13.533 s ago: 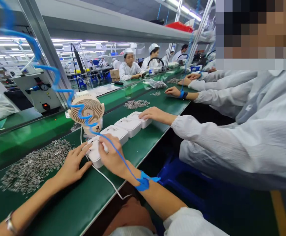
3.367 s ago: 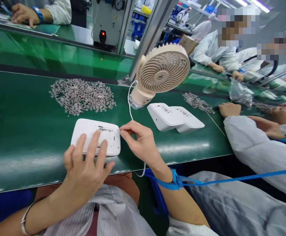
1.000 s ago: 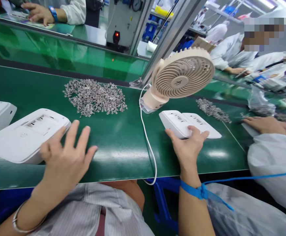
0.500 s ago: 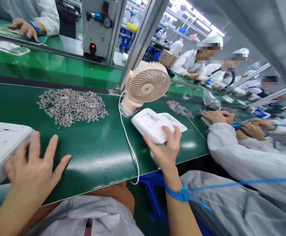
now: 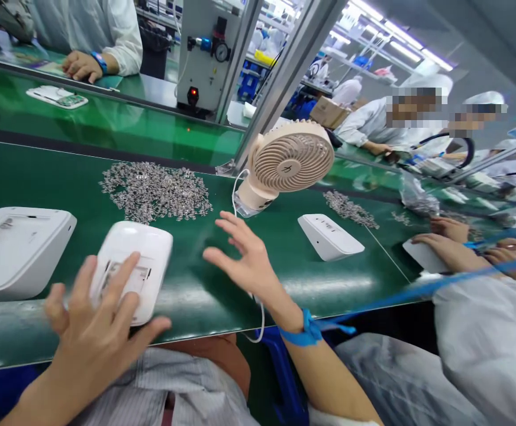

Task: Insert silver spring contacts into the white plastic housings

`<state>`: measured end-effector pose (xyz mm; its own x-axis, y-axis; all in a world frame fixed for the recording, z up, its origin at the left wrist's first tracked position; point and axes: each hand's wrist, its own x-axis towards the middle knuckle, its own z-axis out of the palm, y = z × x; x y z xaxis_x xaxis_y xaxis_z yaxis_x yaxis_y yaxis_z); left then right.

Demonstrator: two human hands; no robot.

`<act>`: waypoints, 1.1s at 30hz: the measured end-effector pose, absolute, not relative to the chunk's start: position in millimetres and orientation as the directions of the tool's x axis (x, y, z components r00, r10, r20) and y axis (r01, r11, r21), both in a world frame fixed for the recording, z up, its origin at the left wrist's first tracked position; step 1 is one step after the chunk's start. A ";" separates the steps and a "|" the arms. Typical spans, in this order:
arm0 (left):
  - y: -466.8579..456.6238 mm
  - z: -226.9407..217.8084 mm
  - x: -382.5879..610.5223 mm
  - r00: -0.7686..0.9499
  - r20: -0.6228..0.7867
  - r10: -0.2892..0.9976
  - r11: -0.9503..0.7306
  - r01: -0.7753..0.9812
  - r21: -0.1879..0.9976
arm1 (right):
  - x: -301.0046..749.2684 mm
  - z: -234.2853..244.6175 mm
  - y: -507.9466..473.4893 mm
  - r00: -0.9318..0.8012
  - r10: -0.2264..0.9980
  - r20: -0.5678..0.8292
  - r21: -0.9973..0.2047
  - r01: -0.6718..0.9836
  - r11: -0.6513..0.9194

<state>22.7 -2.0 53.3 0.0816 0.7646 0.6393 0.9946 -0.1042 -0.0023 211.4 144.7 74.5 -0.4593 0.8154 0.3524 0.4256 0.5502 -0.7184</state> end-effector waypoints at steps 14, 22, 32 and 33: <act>-5.1 54.9 63.6 0.000 0.467 0.884 -0.039 0.997 0.073 | 172.3 47.9 241.5 -0.497 0.795 0.347 -0.359 0.713 0.602; -6.5 63.1 42.2 0.054 0.497 0.866 -0.111 0.990 0.086 | 173.0 48.4 241.8 -0.558 0.763 0.328 -0.306 0.701 0.644; -13.2 59.0 30.0 0.228 0.579 0.783 -0.140 0.971 -0.193 | 191.4 66.4 208.9 -0.554 0.674 0.490 -0.298 0.620 0.726; -11.8 59.0 34.1 0.204 0.582 0.787 -0.133 0.978 -0.163 | 192.6 70.8 198.9 -0.566 0.659 0.496 -0.314 0.591 0.743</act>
<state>34.1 -11.8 59.0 0.2038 0.7869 0.5825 0.9777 -0.1325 -0.1630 192.6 198.9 70.8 -0.5658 0.6588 0.4958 0.5905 0.7435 -0.3139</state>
